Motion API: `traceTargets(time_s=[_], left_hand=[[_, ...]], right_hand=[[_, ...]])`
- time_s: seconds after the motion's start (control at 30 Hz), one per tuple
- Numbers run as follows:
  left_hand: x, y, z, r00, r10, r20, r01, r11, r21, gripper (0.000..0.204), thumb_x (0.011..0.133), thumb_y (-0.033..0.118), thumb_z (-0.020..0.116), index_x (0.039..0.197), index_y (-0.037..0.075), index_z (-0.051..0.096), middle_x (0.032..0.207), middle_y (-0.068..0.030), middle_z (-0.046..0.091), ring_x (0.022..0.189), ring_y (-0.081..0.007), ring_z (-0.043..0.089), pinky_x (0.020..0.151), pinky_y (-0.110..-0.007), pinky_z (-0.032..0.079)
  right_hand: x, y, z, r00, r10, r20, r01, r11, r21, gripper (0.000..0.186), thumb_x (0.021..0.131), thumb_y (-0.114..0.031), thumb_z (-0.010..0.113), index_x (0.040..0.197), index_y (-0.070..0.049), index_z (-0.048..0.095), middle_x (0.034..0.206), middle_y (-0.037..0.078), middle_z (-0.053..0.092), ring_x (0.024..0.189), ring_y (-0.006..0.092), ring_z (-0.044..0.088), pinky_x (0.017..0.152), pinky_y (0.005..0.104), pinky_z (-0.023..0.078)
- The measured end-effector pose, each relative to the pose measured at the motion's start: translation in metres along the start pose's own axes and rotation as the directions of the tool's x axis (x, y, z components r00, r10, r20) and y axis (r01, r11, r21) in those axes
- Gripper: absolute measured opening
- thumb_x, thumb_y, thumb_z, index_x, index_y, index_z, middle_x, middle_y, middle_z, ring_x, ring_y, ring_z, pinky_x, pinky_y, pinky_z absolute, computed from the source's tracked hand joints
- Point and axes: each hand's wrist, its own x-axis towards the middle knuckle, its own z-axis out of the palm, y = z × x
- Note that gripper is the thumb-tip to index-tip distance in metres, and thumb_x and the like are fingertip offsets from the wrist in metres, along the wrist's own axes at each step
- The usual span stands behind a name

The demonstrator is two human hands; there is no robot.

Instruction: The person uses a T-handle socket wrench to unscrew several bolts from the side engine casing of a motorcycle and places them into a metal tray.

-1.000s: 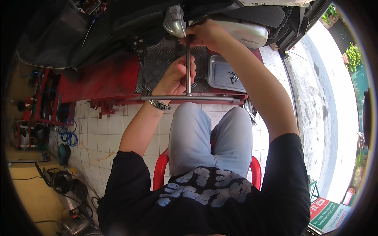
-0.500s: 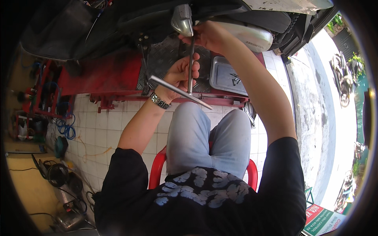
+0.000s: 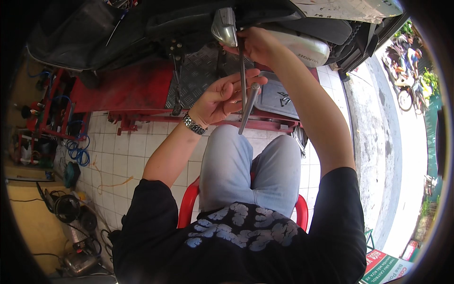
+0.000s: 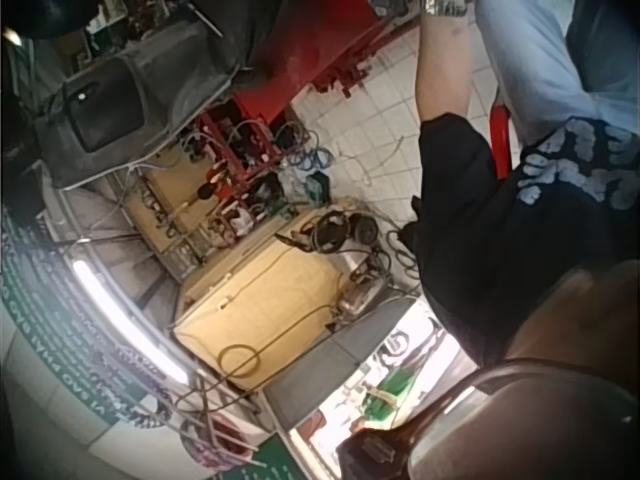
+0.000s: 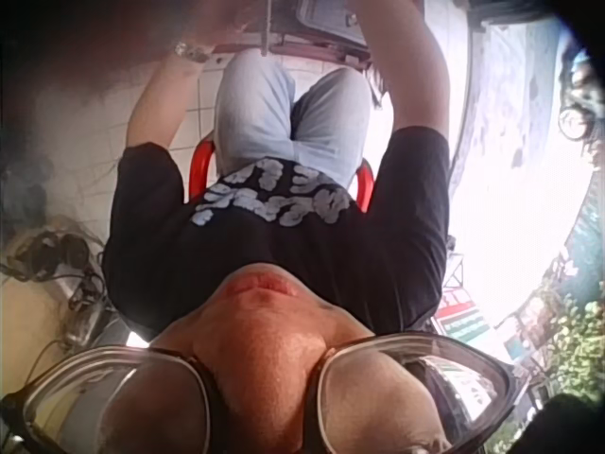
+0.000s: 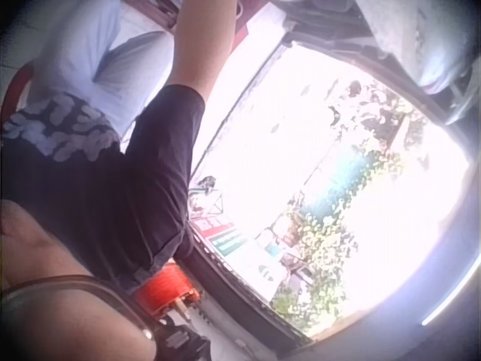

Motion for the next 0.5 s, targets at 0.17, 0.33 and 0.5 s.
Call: traceTargets(time_s=[0.17,0.33,0.5], left_hand=[[0.004,-0.011,-0.051,0.984,0.139,0.115,-0.142,0.99,0.02,0.042,0.093,0.005,0.063,0.13,0.002,0.042,0.108,-0.0058,0.059,0.101,-0.013,0.063,0.066,-0.016,0.057],[0.001,-0.007,-0.036,0.99,0.134,0.033,-0.137,0.986,0.095,0.047,0.09,0.026,0.07,0.123,0.006,0.044,0.092,0.0011,0.051,0.079,-0.0049,0.054,0.056,-0.014,0.049],[0.016,-0.013,-0.068,0.966,0.06,0.25,-0.089,0.99,0.107,0.063,0.088,0.047,0.067,0.129,0.005,0.043,0.103,-0.002,0.056,0.09,-0.0073,0.058,0.063,-0.018,0.054]], right_hand=[[0.0,0.0,-0.005,1.0,0.013,-0.011,-0.014,0.997,-0.07,0.033,0.102,-0.011,0.039,0.122,0.013,0.051,0.115,0.022,0.063,0.103,0.0285,0.066,0.089,0.0357,0.058],[-0.047,-0.005,0.015,0.996,-0.026,-0.085,-0.003,0.948,-0.319,0.026,0.1,-0.015,0.051,0.114,0.005,0.059,0.105,0.017,0.067,0.095,0.025,0.069,0.086,0.0358,0.058],[-0.044,0.003,0.016,0.995,-0.053,-0.09,0.016,0.929,-0.369,0.023,0.099,-0.012,0.053,0.111,0.006,0.06,0.103,0.017,0.068,0.094,0.0259,0.07,0.087,0.0365,0.058]])
